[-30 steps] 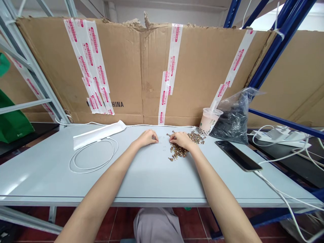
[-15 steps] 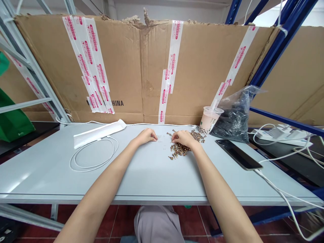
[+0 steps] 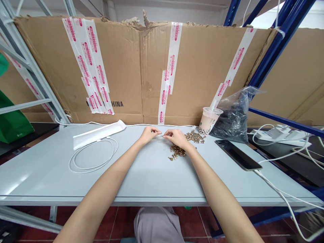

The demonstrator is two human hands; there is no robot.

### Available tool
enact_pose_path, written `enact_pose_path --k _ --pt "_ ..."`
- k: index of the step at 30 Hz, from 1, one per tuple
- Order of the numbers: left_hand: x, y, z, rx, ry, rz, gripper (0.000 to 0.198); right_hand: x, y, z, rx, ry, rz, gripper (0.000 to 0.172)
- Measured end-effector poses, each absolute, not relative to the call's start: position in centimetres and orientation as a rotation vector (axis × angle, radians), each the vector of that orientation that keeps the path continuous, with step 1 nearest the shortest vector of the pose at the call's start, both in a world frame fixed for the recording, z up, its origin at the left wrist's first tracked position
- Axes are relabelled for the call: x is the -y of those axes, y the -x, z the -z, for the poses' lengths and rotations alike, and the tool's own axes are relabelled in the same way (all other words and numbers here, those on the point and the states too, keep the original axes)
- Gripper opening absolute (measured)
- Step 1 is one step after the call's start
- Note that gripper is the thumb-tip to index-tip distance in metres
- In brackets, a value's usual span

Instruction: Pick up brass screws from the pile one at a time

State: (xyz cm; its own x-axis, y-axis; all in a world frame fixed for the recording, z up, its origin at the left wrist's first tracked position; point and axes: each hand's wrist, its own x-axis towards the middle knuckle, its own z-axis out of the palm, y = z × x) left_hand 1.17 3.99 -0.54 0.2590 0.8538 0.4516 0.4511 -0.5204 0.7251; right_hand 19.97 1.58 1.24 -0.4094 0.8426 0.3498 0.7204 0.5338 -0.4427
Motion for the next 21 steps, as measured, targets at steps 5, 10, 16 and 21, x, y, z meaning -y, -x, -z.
enact_pose_path --k 5,10,16,21 --pt "-3.6 -2.5 0.3 -1.141 -1.847 -1.303 0.026 -1.9 -19.9 -1.1 2.092 1.242 -0.268 0.024" --pt "-3.5 -2.9 0.3 -1.085 -1.609 -1.375 0.026 -1.9 -19.7 -1.3 2.012 1.242 -0.234 0.021" --pt "-3.1 -3.4 0.3 -1.074 -1.482 -1.423 0.021 -1.3 -19.3 -1.9 1.963 1.251 -0.159 0.017" --pt "-2.7 -3.7 0.2 -1.069 -1.453 -1.461 0.021 -1.1 -19.2 -1.8 1.988 1.27 -0.059 0.017"
